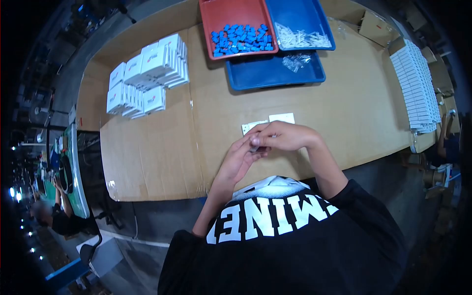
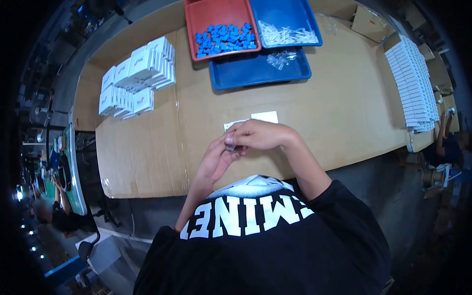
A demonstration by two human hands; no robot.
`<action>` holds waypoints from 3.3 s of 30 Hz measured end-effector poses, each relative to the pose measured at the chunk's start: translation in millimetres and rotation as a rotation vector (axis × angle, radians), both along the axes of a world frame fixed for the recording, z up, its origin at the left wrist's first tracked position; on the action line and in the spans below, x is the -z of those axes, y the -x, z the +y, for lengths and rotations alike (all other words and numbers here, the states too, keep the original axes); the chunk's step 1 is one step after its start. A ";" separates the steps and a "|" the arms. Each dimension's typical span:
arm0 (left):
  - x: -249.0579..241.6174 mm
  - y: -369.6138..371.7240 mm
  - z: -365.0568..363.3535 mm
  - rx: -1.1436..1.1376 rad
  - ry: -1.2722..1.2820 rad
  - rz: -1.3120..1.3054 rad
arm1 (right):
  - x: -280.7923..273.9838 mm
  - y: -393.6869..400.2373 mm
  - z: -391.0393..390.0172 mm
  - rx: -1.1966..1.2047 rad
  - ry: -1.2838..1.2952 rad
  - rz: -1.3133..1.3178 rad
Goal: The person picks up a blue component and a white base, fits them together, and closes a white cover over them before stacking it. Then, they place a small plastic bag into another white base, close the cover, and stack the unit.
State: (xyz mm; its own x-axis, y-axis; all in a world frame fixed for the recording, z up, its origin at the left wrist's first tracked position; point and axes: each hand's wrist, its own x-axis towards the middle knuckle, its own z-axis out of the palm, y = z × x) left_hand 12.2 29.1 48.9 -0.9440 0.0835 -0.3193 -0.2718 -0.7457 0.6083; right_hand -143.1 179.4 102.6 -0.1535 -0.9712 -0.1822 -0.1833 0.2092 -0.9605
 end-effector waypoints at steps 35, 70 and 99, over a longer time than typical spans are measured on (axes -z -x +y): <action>11.9 -19.5 2.6 0.112 0.278 -0.067 | 24.9 304.5 28.4 0.779 -0.411 1.140; 15.4 2.2 -5.8 -0.087 -0.019 -0.101 | 45.3 19.7 26.3 0.803 0.125 -0.237; 9.2 -2.2 -3.1 0.006 -0.032 -0.084 | -15.6 15.9 4.9 -0.013 0.007 0.062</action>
State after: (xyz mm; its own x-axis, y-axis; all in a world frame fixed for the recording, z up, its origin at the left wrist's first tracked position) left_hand 14.4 26.0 39.7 -0.9133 0.1011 -0.3944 -0.3257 -0.7627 0.5587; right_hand -159.0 184.3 118.2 -0.1520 -0.9744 -0.1659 -0.2453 0.1998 -0.9486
